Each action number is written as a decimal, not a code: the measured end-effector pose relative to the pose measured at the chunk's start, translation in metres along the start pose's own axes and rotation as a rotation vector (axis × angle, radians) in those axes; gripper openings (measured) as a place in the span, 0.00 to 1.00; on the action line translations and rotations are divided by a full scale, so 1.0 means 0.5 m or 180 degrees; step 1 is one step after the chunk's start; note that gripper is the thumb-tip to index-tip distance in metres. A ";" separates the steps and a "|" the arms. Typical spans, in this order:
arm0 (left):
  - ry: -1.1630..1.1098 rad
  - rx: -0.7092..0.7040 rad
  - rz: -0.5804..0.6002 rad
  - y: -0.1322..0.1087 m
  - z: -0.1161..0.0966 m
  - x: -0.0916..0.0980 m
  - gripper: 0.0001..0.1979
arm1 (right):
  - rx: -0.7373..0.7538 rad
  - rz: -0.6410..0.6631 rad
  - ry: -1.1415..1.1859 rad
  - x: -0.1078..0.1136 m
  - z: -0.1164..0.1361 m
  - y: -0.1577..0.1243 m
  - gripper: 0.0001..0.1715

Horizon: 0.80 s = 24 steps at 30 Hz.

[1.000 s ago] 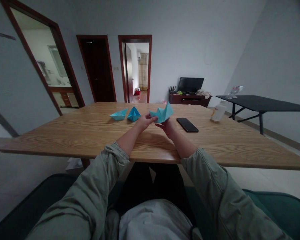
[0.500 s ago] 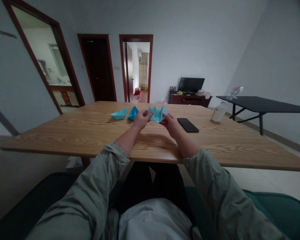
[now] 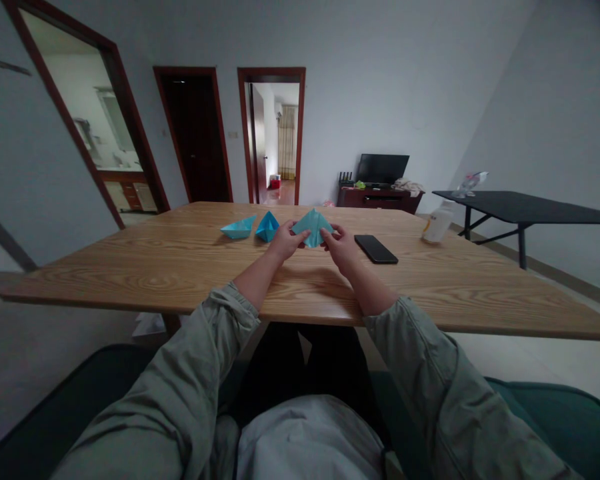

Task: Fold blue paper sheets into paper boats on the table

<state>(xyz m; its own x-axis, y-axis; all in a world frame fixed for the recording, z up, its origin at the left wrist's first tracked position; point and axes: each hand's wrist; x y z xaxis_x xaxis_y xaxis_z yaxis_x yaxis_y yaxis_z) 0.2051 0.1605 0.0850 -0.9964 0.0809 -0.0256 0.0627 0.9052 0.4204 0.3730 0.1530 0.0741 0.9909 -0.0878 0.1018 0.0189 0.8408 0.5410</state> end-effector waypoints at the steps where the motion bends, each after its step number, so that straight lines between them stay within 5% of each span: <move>1: 0.0018 0.0001 -0.0073 0.001 0.000 0.000 0.20 | 0.0234 -0.0069 -0.0284 -0.001 0.003 -0.004 0.31; 7: 0.0133 0.0018 -0.0386 0.006 0.009 -0.001 0.16 | 0.1603 0.0461 -0.1886 -0.018 0.030 -0.037 0.37; 13: 0.0051 0.0053 -0.0102 -0.004 0.002 -0.014 0.16 | 0.1237 0.0701 -0.1735 -0.022 0.024 -0.039 0.43; 19: -0.0447 0.0000 0.0562 -0.028 -0.026 -0.024 0.29 | 0.0696 0.0229 -0.0981 -0.015 0.016 -0.026 0.26; 24: -0.0314 -0.0139 0.0290 -0.020 -0.016 -0.021 0.23 | 0.0611 0.0045 -0.0490 -0.020 0.011 -0.015 0.24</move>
<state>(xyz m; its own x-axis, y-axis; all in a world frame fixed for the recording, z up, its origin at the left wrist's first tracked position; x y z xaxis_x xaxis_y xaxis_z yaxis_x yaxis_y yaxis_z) 0.2146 0.1472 0.0885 -0.9761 0.2047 -0.0736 0.1481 0.8733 0.4641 0.3625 0.1449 0.0736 0.9587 -0.1694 0.2286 -0.0352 0.7269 0.6859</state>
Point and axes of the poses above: each hand's wrist, its own y-axis towards the middle knuckle, its own x-axis out of the back of the hand, z = x × y, and after that the axes turned 1 degree about z, right-handed
